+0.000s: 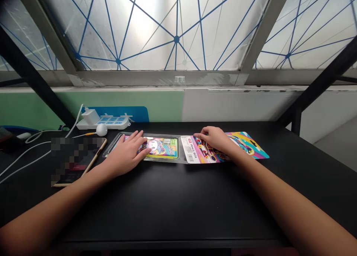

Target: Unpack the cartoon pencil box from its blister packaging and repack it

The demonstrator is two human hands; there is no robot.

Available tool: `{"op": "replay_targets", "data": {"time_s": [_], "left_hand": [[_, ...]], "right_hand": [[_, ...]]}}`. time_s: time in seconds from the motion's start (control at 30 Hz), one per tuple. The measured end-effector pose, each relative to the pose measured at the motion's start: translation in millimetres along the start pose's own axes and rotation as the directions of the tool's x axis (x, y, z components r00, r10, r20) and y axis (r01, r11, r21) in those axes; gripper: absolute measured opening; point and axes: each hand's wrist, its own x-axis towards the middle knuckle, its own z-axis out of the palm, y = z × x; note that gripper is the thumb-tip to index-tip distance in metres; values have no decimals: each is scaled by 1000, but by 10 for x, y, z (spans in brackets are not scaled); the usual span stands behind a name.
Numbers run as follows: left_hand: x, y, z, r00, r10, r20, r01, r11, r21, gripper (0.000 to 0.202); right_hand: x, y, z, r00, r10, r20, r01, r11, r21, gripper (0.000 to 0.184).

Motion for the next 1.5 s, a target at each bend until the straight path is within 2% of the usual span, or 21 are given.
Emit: {"op": "replay_targets", "data": {"time_s": [0.13,0.27,0.47,0.67,0.83,0.93,1.1,1.23,1.5], "left_hand": [[-104,-23,-28,998,65,20,-66,997,45,69],[-144,-17,-22,996,77,47,-82,992,98,75],[-158,93,32,996,83,20,-85,989,124,82],[-183,157,47,993,114,-5,-113,990,87,85],[-189,100,11,990,139,10,-139,988,66,85],[-191,41,-36,985,172,17,-173,983,61,85],[-175,-34,-82,973,230,11,-230,968,99,69],[-166,-39,-83,969,248,7,-246,960,132,60],[-187,39,-58,975,221,-18,-216,966,142,63]], "right_hand": [[-59,-14,-49,998,39,-39,-38,999,24,46],[-145,-81,-23,995,43,-87,-38,998,57,46],[-290,-280,110,999,34,6,-34,991,132,48],[-366,-339,59,998,14,53,-21,992,124,47],[-369,-341,22,993,13,121,-25,995,101,46],[-351,-300,-3,983,57,176,-76,992,104,48],[-333,-205,-60,962,116,246,-147,983,111,52],[-335,-190,-99,958,129,255,-156,984,89,53],[-304,-151,-168,971,154,184,-161,987,24,53]]}}
